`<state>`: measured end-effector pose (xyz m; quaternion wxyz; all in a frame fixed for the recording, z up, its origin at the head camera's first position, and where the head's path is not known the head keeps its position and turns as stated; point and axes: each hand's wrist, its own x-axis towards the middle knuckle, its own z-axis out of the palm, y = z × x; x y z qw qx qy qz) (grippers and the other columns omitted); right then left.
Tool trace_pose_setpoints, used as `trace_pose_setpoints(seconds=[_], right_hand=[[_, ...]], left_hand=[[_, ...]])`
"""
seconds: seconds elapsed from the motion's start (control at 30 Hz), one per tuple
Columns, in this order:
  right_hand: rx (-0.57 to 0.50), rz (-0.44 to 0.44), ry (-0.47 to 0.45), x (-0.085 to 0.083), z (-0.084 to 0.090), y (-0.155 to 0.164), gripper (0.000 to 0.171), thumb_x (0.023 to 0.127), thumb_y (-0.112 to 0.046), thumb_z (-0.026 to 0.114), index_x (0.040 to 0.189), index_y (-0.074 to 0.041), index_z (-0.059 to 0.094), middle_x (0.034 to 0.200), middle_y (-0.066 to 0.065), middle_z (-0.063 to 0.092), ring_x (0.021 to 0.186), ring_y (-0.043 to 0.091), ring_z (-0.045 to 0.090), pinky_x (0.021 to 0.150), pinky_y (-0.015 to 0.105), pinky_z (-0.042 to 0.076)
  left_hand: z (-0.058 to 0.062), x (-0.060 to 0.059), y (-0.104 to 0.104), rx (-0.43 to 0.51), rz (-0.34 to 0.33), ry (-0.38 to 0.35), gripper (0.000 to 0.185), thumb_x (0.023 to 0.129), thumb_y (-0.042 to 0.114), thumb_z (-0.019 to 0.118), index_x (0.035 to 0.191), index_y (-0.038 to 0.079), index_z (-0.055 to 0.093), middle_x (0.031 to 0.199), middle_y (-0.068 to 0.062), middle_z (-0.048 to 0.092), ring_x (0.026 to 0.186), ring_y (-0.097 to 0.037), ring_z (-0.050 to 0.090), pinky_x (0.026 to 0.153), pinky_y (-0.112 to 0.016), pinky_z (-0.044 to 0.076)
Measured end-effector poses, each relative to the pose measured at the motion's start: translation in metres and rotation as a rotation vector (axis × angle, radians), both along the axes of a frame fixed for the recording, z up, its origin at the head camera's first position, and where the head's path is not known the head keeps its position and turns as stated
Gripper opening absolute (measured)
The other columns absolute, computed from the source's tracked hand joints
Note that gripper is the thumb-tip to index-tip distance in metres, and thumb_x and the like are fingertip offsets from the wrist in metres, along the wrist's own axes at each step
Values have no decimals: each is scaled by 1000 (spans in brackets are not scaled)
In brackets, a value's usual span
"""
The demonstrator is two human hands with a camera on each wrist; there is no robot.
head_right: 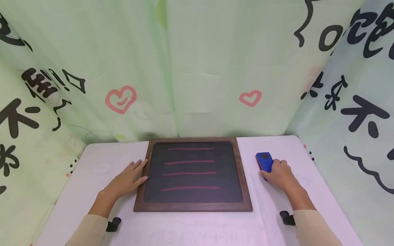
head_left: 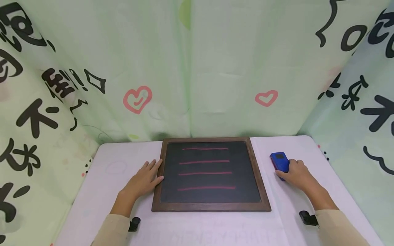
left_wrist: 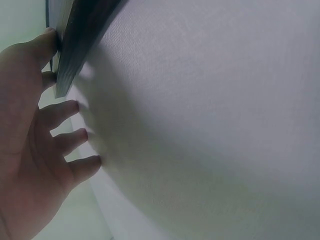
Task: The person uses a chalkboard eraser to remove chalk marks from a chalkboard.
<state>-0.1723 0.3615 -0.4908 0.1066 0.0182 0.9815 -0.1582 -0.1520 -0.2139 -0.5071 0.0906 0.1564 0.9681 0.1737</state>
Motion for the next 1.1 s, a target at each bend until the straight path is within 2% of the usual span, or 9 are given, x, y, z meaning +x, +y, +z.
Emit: trace_pose_setpoints(seconds=[0.3,0.67,0.93,1.1], right_hand=[[-28,46,47,-3,7,-2,82,93,-31,72,130,33,36,115,49,46,99,55,54,85,67,52],[-14,129,73,-23,24,-17,75,94,-27,70,134,28,39,123,48,47,107,58,54,89,68,52],[19,229,129,-39,31,-31,71,93,-25,73,134,25,44,120,44,52,107,54,57,90,66,53],[30,273,122,-48,34,-43,70,94,-24,73,138,22,44,128,43,51,113,54,56,94,66,52]], left_hand=[[0,0,1,-5,6,-7,71,107,41,55,165,10,27,166,-26,31,152,-55,25,116,-70,33],[-1,-3,-1,-13,4,6,71,107,42,53,165,11,26,166,-25,31,152,-54,25,115,-71,34],[-1,-2,-2,-2,3,3,71,107,41,54,165,10,26,166,-26,30,152,-55,25,116,-70,32],[-2,-1,-2,7,7,2,71,106,40,55,165,10,27,166,-26,30,152,-55,25,116,-70,32]])
